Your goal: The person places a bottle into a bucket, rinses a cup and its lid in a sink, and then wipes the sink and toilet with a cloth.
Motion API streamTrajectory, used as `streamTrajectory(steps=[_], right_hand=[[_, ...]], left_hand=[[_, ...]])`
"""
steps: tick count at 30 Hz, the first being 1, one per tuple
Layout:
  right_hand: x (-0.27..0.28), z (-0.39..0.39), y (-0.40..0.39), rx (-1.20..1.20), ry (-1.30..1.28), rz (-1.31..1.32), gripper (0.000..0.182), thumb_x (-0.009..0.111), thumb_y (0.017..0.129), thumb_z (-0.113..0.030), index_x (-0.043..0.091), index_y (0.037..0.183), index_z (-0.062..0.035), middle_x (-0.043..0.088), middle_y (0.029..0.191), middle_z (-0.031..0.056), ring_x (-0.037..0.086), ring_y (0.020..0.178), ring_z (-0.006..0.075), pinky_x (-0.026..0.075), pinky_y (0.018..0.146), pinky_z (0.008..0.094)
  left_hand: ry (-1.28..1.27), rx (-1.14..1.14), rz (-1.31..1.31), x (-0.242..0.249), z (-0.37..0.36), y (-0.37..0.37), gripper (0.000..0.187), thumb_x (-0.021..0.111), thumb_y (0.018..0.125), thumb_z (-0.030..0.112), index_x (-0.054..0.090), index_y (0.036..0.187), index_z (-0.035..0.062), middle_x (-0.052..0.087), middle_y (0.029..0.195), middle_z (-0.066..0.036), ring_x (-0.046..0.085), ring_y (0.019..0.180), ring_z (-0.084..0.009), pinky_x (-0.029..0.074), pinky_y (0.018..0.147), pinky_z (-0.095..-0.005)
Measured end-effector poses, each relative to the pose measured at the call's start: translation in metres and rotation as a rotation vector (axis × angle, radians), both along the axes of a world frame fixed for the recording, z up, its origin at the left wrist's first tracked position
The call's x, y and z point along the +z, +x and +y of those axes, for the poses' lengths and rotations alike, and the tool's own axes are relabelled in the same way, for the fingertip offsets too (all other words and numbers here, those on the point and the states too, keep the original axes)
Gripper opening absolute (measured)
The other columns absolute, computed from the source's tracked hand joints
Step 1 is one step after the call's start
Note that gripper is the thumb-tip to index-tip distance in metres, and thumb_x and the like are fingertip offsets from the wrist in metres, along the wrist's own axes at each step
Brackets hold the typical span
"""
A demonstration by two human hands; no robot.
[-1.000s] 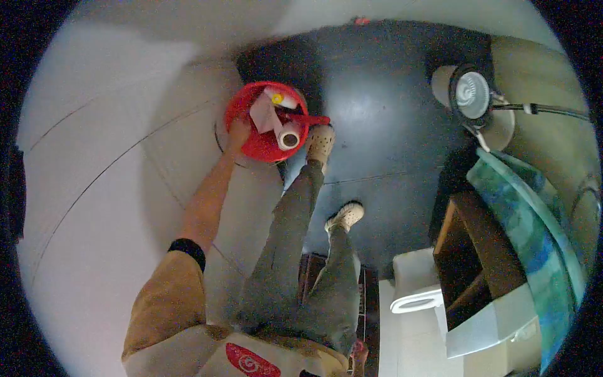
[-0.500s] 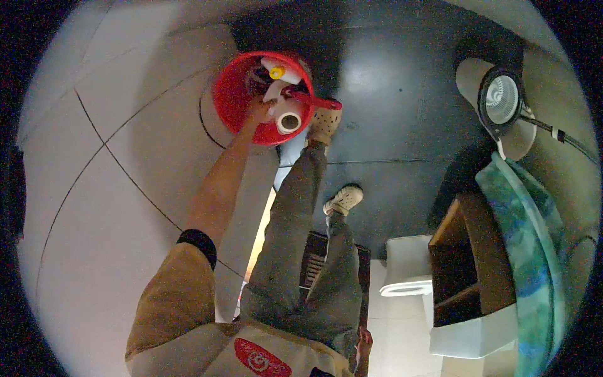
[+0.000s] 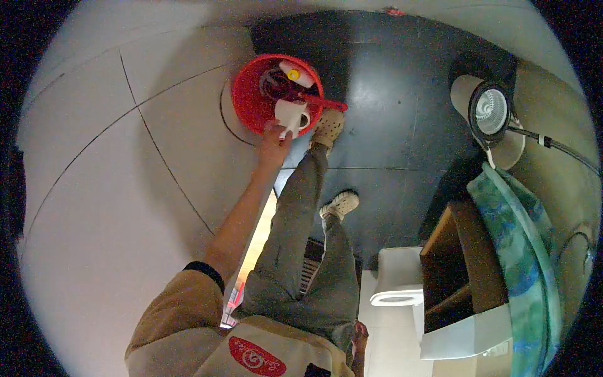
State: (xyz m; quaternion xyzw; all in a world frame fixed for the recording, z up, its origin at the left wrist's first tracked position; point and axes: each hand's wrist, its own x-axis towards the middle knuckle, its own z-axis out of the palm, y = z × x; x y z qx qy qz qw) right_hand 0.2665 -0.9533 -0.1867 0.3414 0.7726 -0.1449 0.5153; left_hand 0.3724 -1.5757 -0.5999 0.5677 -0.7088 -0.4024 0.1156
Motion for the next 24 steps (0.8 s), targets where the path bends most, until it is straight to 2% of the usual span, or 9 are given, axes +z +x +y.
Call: streamTrajectory(steps=[1, 4, 9, 12, 14, 17, 18, 20, 24], right_hand=[[-0.002, -0.002, -0.003, -0.025, 0.002, 0.007, 0.032, 0.059, 0.095, -0.028, 0.061, 0.123, -0.0128, 0.064, 0.126, 0.0001, 0.058, 0.094, 0.0095, 0.042, 0.067, 0.0269], [0.003, -0.009, 0.0, 0.014, 0.023, 0.144, 0.028, 0.056, 0.097, -0.02, 0.063, 0.118, -0.0042, 0.068, 0.103, 0.0065, 0.066, 0.094, 0.0185, 0.054, 0.082, 0.0337], [0.005, -0.016, -0.015, -0.084, 0.038, 0.079, 0.028, 0.054, 0.099, -0.024, 0.062, 0.121, -0.0092, 0.067, 0.107, 0.0058, 0.064, 0.089, 0.0128, 0.051, 0.071, 0.0291], [0.004, 0.0, -0.018, -0.169, -0.002, 0.096, 0.026, 0.061, 0.097, -0.025, 0.063, 0.12, -0.0128, 0.069, 0.097, 0.0084, 0.057, 0.07, 0.0125, 0.044, 0.056, 0.0262], [-0.002, 0.013, -0.033, -0.18, -0.107, 0.132, 0.029, 0.065, 0.096, -0.03, 0.064, 0.119, -0.0123, 0.07, 0.092, 0.0111, 0.055, 0.062, 0.0143, 0.043, 0.051, 0.0246], [-0.002, 0.044, -0.044, -0.519, -0.222, 0.085, 0.032, 0.064, 0.096, -0.034, 0.064, 0.118, -0.0109, 0.071, 0.092, 0.011, 0.062, 0.068, 0.0169, 0.051, 0.056, 0.0278], [-0.008, 0.049, -0.042, -0.444, -0.155, 0.094, 0.034, 0.064, 0.096, -0.036, 0.064, 0.118, -0.0104, 0.071, 0.093, 0.0106, 0.064, 0.07, 0.0174, 0.053, 0.059, 0.0296], [0.002, 0.058, -0.036, -0.299, -0.014, 0.11, 0.039, 0.064, 0.095, -0.04, 0.063, 0.119, -0.0094, 0.071, 0.093, 0.0099, 0.068, 0.076, 0.0185, 0.057, 0.065, 0.033], [0.079, 0.04, -0.041, -0.253, 0.031, 0.124, 0.04, 0.064, 0.095, -0.037, 0.062, 0.119, -0.0057, 0.071, 0.096, 0.0086, 0.069, 0.079, 0.017, 0.059, 0.066, 0.0325]], left_hand=[[0.077, 0.019, 0.102, 0.005, 0.003, -0.009, 0.031, 0.062, 0.088, 0.017, 0.065, 0.113, -0.0001, 0.062, 0.108, -0.021, 0.06, 0.103, -0.0376, 0.049, 0.089, -0.0445], [0.213, -0.035, -0.019, -0.004, 0.017, -0.035, 0.037, 0.063, 0.089, 0.016, 0.056, 0.123, 0.0024, 0.062, 0.106, -0.021, 0.063, 0.094, -0.0405, 0.051, 0.081, -0.0477], [0.089, 0.105, -0.232, -0.034, 0.009, -0.043, 0.061, 0.067, 0.088, 0.025, 0.041, 0.14, 0.0065, 0.056, 0.124, -0.024, 0.065, 0.091, -0.0426, 0.053, 0.077, -0.0504], [0.067, 0.123, -0.516, -0.035, 0.004, -0.067, 0.073, 0.073, 0.083, 0.031, 0.037, 0.142, 0.0065, 0.05, 0.133, -0.023, 0.064, 0.098, -0.0422, 0.053, 0.081, -0.0521], [-0.343, 0.103, -0.561, -0.06, 0.011, -0.076, 0.079, 0.077, 0.079, 0.036, 0.038, 0.14, 0.0057, 0.049, 0.134, -0.022, 0.059, 0.109, -0.0419, 0.052, 0.088, -0.0535], [-0.087, 0.059, -0.538, -0.091, 0.018, -0.088, 0.075, 0.076, 0.079, 0.031, 0.041, 0.139, 0.0032, 0.052, 0.133, -0.022, 0.053, 0.119, -0.042, 0.046, 0.099, -0.0524], [0.066, 0.046, -0.405, -0.072, 0.007, -0.086, 0.073, 0.075, 0.079, 0.028, 0.043, 0.139, 0.0022, 0.053, 0.133, -0.023, 0.052, 0.12, -0.0418, 0.045, 0.101, -0.0515], [-0.034, -0.112, -0.438, -0.029, 0.014, -0.095, 0.066, 0.073, 0.079, 0.023, 0.047, 0.135, 0.0007, 0.056, 0.127, -0.024, 0.053, 0.119, -0.0407, 0.045, 0.101, -0.0491], [-0.1, 0.023, -0.36, 0.113, 0.058, -0.109, 0.054, 0.072, 0.079, 0.02, 0.056, 0.127, 0.0007, 0.06, 0.119, -0.023, 0.054, 0.116, -0.0396, 0.044, 0.101, -0.049]])
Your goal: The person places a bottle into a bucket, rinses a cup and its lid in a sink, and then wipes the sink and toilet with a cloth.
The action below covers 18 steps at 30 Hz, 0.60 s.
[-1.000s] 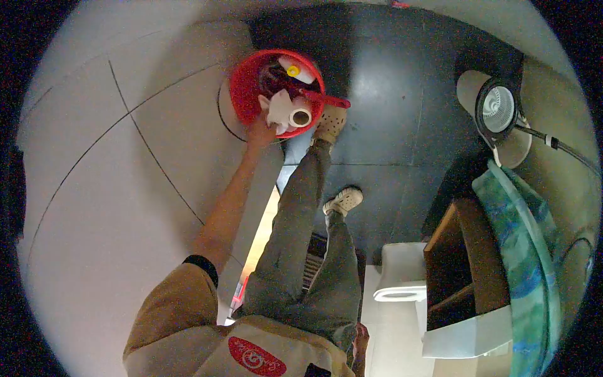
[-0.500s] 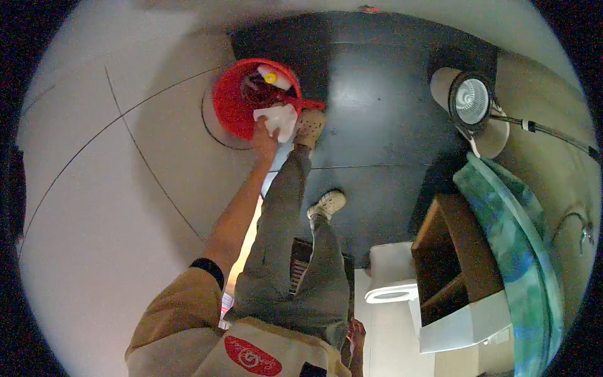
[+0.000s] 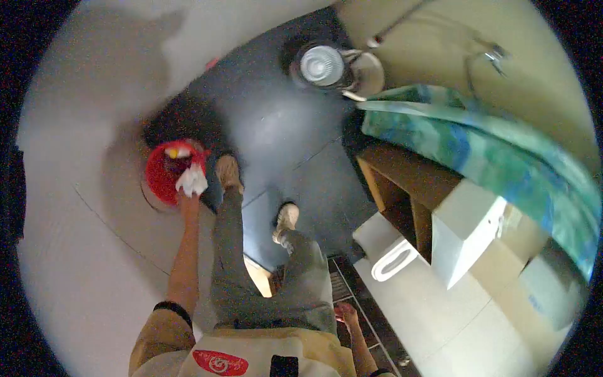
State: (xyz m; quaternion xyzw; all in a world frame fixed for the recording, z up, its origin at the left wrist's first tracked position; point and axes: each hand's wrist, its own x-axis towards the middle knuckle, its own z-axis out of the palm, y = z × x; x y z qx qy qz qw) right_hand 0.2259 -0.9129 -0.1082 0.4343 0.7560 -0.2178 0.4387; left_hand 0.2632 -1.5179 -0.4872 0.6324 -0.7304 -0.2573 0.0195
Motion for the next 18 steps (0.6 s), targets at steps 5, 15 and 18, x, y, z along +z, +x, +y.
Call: streamTrajectory(steps=[5, 15, 18], right_hand=[[0.045, 0.163, 0.043, -0.378, -0.524, 0.095, 0.03, 0.061, 0.094, -0.034, 0.066, 0.112, -0.0112, 0.068, 0.089, 0.0037, 0.064, 0.068, 0.0159, 0.055, 0.056, 0.0341], [0.093, 0.466, 0.075, -0.738, -0.473, 0.593, 0.017, 0.055, 0.09, -0.016, 0.061, 0.104, -0.0104, 0.067, 0.083, 0.003, 0.064, 0.066, 0.0153, 0.052, 0.052, 0.0328], [0.136, 0.52, 0.056, -0.645, -0.401, 0.637, 0.014, 0.055, 0.093, -0.015, 0.062, 0.104, -0.0116, 0.066, 0.081, 0.0018, 0.061, 0.065, 0.0123, 0.049, 0.054, 0.0295]], left_hand=[[0.107, -0.395, -0.044, 0.15, 0.092, 0.031, 0.063, 0.07, 0.086, 0.035, 0.049, 0.129, -0.0069, 0.056, 0.122, -0.027, 0.054, 0.114, -0.0409, 0.043, 0.097, -0.0504], [0.051, -0.836, 0.39, 0.491, 0.422, -0.168, 0.038, 0.064, 0.085, 0.007, 0.057, 0.121, -0.0044, 0.06, 0.119, -0.022, 0.058, 0.108, -0.0388, 0.047, 0.092, -0.0473], [-0.164, -1.058, 0.78, 0.622, 0.607, -0.258, 0.032, 0.063, 0.089, 0.005, 0.059, 0.12, -0.0002, 0.057, 0.115, -0.016, 0.059, 0.102, -0.0268, 0.049, 0.089, -0.0367]])
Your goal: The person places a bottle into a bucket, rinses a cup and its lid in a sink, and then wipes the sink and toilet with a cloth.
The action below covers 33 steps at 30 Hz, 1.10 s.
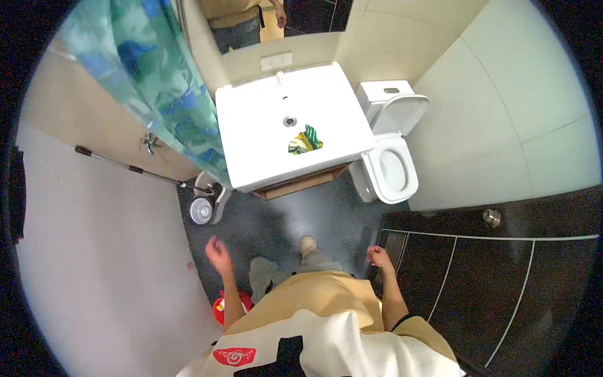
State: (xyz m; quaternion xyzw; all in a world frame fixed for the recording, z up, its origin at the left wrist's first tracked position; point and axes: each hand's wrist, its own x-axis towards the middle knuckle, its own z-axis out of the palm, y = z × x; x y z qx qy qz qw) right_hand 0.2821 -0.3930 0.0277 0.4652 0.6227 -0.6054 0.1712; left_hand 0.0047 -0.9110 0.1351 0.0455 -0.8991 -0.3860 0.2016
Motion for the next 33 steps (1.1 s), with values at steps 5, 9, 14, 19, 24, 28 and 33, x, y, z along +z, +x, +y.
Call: streamTrajectory(steps=[5, 9, 14, 19, 24, 28, 33], right_hand=[[0.079, 0.046, -0.128, 0.036, 0.349, 0.486, 0.021, 0.062, 0.094, -0.018, 0.065, 0.112, -0.0078, 0.066, 0.087, 0.002, 0.061, 0.077, 0.0116, 0.049, 0.07, 0.0275], [0.221, 0.038, -0.283, 0.086, 0.556, 0.793, 0.024, 0.066, 0.092, -0.012, 0.065, 0.114, -0.0043, 0.066, 0.103, 0.0098, 0.065, 0.089, 0.0185, 0.051, 0.079, 0.0294], [0.236, 0.037, -0.438, 0.366, 0.836, 0.794, 0.035, 0.065, 0.083, -0.005, 0.063, 0.118, -0.0064, 0.062, 0.12, 0.0147, 0.056, 0.114, 0.0356, 0.046, 0.099, 0.0415], [0.229, 0.049, -0.538, 0.464, 0.644, 0.785, 0.048, 0.061, 0.079, 0.003, 0.058, 0.126, -0.0043, 0.06, 0.123, 0.0212, 0.055, 0.118, 0.0391, 0.044, 0.102, 0.0423], [0.287, 0.072, -0.67, 0.343, 0.79, 0.833, 0.043, 0.058, 0.087, -0.011, 0.055, 0.129, -0.0023, 0.059, 0.122, 0.0225, 0.058, 0.112, 0.0403, 0.048, 0.097, 0.0454], [0.304, 0.072, -0.782, 0.617, 0.84, 0.509, 0.06, 0.062, 0.089, -0.034, 0.042, 0.133, 0.0012, 0.059, 0.117, 0.0254, 0.061, 0.108, 0.0396, 0.052, 0.092, 0.044], [0.268, 0.096, -0.822, 0.804, 0.916, 0.648, 0.044, 0.064, 0.083, -0.021, 0.049, 0.117, 0.0015, 0.06, 0.112, 0.0242, 0.061, 0.106, 0.0412, 0.051, 0.091, 0.0477]], left_hand=[[0.047, -0.562, -0.041, 0.157, 0.25, -0.138, 0.024, 0.061, 0.092, 0.009, 0.063, 0.115, 0.0018, 0.065, 0.11, -0.012, 0.064, 0.101, -0.0233, 0.052, 0.083, -0.0313], [-0.07, -0.974, 0.04, 0.114, 0.367, -0.24, 0.042, 0.06, 0.084, 0.0, 0.06, 0.126, 0.0067, 0.059, 0.125, -0.017, 0.059, 0.116, -0.0326, 0.049, 0.098, -0.035], [-0.584, -1.127, -0.369, 0.093, 0.424, -0.331, 0.029, 0.064, 0.079, 0.008, 0.069, 0.107, 0.0136, 0.064, 0.115, -0.006, 0.06, 0.106, -0.0298, 0.052, 0.086, -0.0434], [-0.275, -1.097, -0.137, 0.163, 0.403, -0.374, 0.02, 0.068, 0.078, 0.013, 0.059, 0.093, 0.0047, 0.057, 0.092, -0.014, 0.056, 0.093, -0.0349, 0.049, 0.076, -0.0449], [0.221, -0.655, -0.43, 0.126, 0.346, -0.424, 0.023, 0.065, 0.085, 0.011, 0.05, 0.1, 0.001, 0.057, 0.093, -0.015, 0.057, 0.086, -0.0252, 0.046, 0.078, -0.035], [0.424, -0.352, -0.258, 0.082, 0.331, -0.446, 0.022, 0.064, 0.09, 0.009, 0.05, 0.106, 0.0011, 0.058, 0.096, -0.011, 0.057, 0.091, -0.0182, 0.046, 0.082, -0.03], [0.673, -0.401, -0.373, 0.138, 0.357, -0.458, 0.024, 0.066, 0.089, 0.004, 0.056, 0.109, 0.0049, 0.062, 0.095, -0.003, 0.057, 0.091, -0.0121, 0.046, 0.082, -0.025]])
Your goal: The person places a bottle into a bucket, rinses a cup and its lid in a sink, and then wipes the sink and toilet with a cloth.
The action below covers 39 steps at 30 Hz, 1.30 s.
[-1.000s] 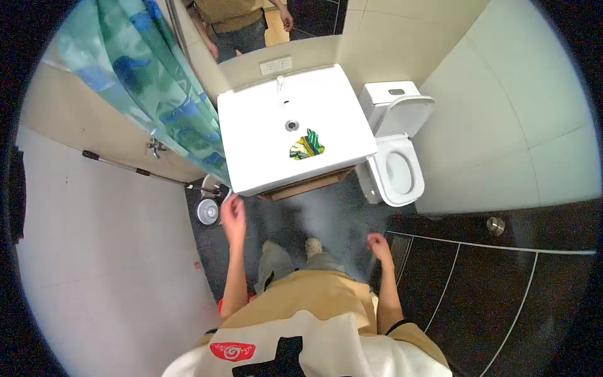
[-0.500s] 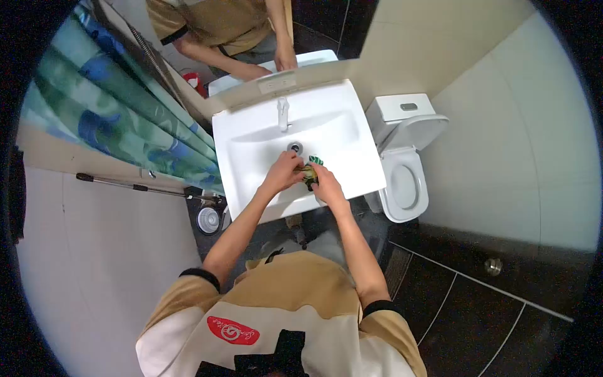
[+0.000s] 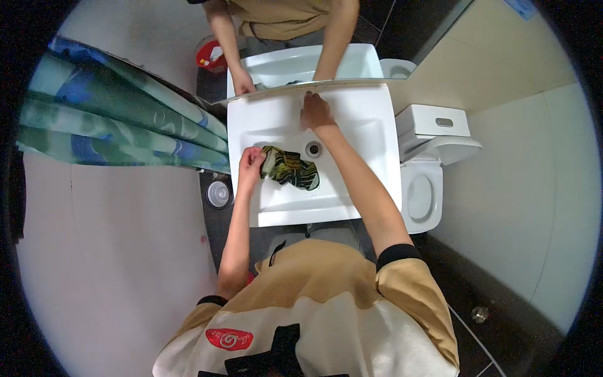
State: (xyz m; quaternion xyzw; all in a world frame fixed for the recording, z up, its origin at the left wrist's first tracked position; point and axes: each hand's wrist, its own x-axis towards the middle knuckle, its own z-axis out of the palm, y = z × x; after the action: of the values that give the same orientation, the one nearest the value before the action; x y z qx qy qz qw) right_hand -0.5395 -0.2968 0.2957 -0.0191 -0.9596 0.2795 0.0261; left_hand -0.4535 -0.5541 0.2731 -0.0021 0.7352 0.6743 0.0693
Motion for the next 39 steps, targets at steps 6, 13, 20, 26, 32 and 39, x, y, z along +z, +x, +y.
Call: streamTrajectory(steps=[6, 13, 20, 26, 32, 39], right_hand=[[-0.02, 0.071, -0.004, 0.358, -0.03, 0.16, 0.049, 0.061, 0.087, -0.018, 0.048, 0.131, -0.0011, 0.058, 0.118, 0.0254, 0.059, 0.11, 0.0411, 0.049, 0.095, 0.0477], [-0.008, 0.08, 0.076, 0.047, -0.598, 0.426, 0.035, 0.064, 0.087, -0.011, 0.06, 0.121, -0.0035, 0.067, 0.105, 0.0167, 0.067, 0.087, 0.0347, 0.052, 0.085, 0.0435], [-0.101, 0.09, 0.104, 1.037, 0.239, 0.192, 0.045, 0.054, 0.094, -0.012, 0.05, 0.139, -0.0132, 0.036, 0.155, 0.002, 0.029, 0.145, 0.0263, 0.028, 0.12, 0.0396], [-0.146, 0.027, 0.017, 1.369, 0.294, 0.366, 0.061, 0.053, 0.097, -0.039, 0.034, 0.151, -0.0191, 0.027, 0.16, -0.0004, 0.022, 0.148, 0.0258, 0.02, 0.122, 0.0433], [-0.16, -0.033, -0.017, 1.126, 0.046, 0.495, 0.063, 0.052, 0.097, -0.043, 0.032, 0.153, -0.0214, 0.028, 0.16, -0.0012, 0.019, 0.149, 0.0237, 0.019, 0.121, 0.0435], [-0.128, 0.103, 0.079, 0.931, 0.672, -0.04, 0.056, 0.056, 0.091, -0.023, 0.045, 0.145, -0.0133, 0.032, 0.157, 0.0044, 0.028, 0.145, 0.0275, 0.028, 0.118, 0.0424]], left_hand=[[-0.044, -0.175, -0.096, 0.03, 0.102, 0.016, 0.031, 0.069, 0.082, 0.0, 0.057, 0.111, 0.0035, 0.062, 0.102, -0.006, 0.058, 0.097, -0.0161, 0.048, 0.085, -0.0281], [-0.038, -0.011, -0.043, 0.022, 0.099, 0.026, 0.019, 0.063, 0.088, 0.001, 0.062, 0.108, 0.0018, 0.067, 0.097, -0.008, 0.063, 0.089, -0.0158, 0.051, 0.076, -0.028], [-0.365, 0.288, 0.21, -0.014, 0.05, 0.02, 0.012, 0.059, 0.091, 0.002, 0.064, 0.102, -0.0006, 0.065, 0.096, -0.011, 0.065, 0.085, -0.02, 0.053, 0.076, -0.0308], [-0.348, 0.318, 0.16, -0.011, 0.022, 0.078, 0.014, 0.065, 0.095, 0.011, 0.063, 0.106, 0.0021, 0.066, 0.105, -0.005, 0.063, 0.098, -0.0139, 0.051, 0.084, -0.0282], [-0.393, 0.322, 0.062, -0.017, 0.013, 0.089, 0.009, 0.06, 0.093, 0.003, 0.065, 0.1, 0.001, 0.065, 0.102, -0.008, 0.063, 0.094, -0.0176, 0.052, 0.081, -0.0298], [-0.275, 0.356, 0.016, -0.044, -0.024, 0.122, 0.011, 0.059, 0.093, 0.002, 0.066, 0.101, 0.0014, 0.066, 0.093, -0.006, 0.063, 0.087, -0.0135, 0.05, 0.079, -0.0268]])
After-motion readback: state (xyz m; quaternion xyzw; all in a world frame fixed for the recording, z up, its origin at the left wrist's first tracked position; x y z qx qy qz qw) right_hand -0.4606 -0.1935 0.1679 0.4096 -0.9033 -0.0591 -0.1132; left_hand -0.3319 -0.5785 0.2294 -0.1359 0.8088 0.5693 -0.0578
